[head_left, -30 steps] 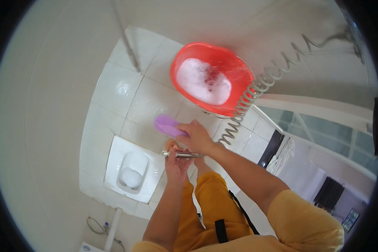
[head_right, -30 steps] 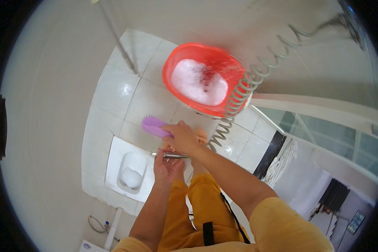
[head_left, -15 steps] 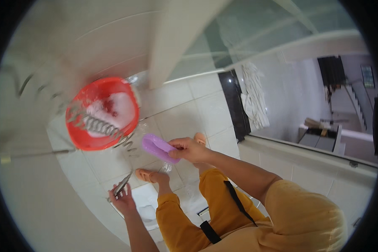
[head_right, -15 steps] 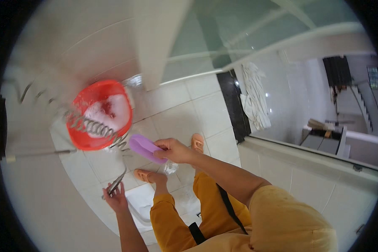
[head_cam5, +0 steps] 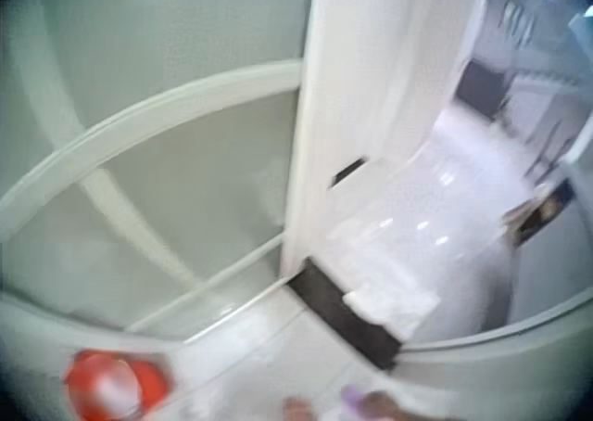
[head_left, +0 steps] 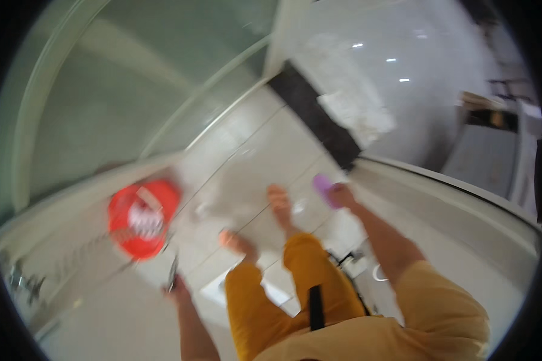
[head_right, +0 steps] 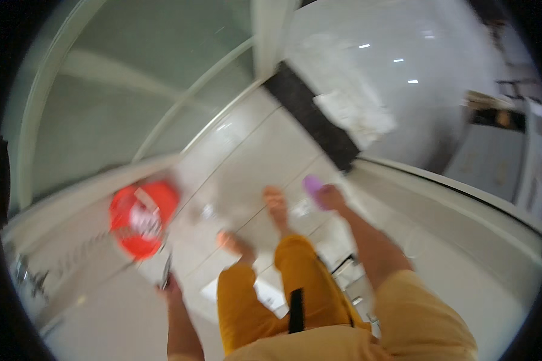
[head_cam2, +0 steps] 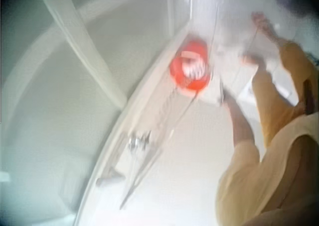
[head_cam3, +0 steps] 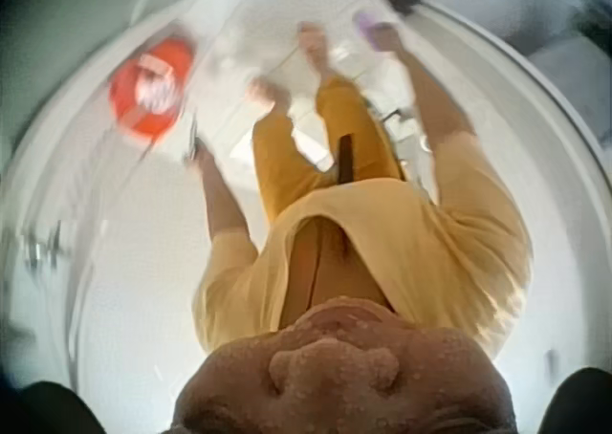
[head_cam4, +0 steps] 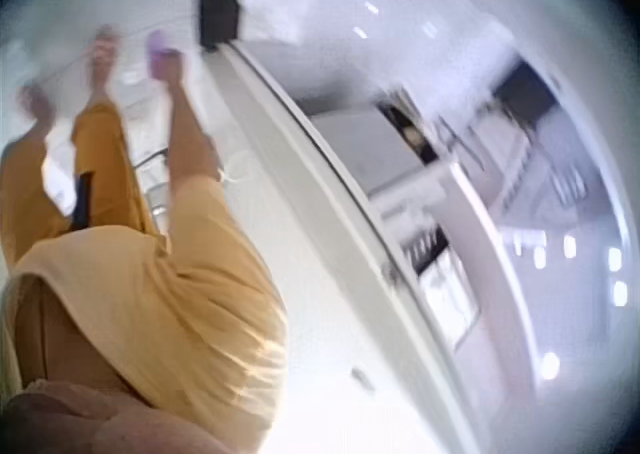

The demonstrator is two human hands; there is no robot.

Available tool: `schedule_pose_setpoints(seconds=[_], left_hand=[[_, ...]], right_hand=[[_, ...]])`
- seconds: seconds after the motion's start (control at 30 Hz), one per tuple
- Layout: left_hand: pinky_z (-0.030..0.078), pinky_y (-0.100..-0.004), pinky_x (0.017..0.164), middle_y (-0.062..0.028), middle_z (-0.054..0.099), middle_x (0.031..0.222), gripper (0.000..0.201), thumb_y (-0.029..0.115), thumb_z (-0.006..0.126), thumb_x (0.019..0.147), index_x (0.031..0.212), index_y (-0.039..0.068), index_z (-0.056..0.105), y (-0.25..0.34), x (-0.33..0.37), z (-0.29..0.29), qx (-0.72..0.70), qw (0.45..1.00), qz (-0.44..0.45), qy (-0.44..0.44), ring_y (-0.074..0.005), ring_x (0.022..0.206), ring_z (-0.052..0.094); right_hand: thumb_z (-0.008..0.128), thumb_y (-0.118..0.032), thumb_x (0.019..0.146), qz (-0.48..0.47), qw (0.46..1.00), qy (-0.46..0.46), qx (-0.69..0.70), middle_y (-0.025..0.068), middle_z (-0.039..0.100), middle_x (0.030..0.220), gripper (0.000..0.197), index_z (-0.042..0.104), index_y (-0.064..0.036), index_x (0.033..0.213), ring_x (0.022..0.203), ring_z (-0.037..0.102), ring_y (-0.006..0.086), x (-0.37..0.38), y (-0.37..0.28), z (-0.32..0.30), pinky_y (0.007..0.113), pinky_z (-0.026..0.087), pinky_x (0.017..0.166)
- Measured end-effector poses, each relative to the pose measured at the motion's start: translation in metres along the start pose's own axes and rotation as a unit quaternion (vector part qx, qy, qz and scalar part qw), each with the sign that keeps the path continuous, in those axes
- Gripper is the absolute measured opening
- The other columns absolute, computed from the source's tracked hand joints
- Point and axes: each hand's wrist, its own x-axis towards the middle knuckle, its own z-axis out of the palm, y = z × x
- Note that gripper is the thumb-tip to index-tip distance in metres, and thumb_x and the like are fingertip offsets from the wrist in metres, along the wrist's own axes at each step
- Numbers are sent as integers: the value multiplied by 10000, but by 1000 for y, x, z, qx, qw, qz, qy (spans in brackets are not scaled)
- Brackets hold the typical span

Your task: Cleaning a pair of rubber slippers with a brush and soapy water in a bathroom.

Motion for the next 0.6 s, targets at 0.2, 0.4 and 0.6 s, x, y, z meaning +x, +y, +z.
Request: schedule_pose_setpoints(seconds=[0.2, 0.4, 0.6], left_hand=[[508, -493, 953, -235, 560, 1052, 555, 385, 425, 966, 1250, -90, 382, -16, -51, 116, -30, 985, 79, 148, -378, 1025, 590], [536, -523, 815, -175, 565, 948, 379, 402, 461, 938, 1161, 98, 427, 45, -33, 94, -136, 986, -15, 93, -284, 877, 615], [503, -447, 712, -92, 558, 860, 136, 207, 510, 823, 839, 81, 461, 98, -85, 133, -43, 985, 123, 117, -201, 736, 603]], right_hand=[[639, -276, 877, -37, 961, 13, 275, -38, 544, 668, 241, 651, -48, 955, 513, 440, 44, -75, 35, -68, 224, 296, 428], [620, -251, 871, 40, 957, -14, 287, -35, 505, 621, 182, 626, -74, 832, 477, 428, 57, -76, 101, -24, 239, 302, 412], [607, -182, 860, 37, 981, -53, 185, -1, 535, 626, 130, 623, -77, 784, 491, 491, 112, -109, 124, -18, 277, 377, 414]])
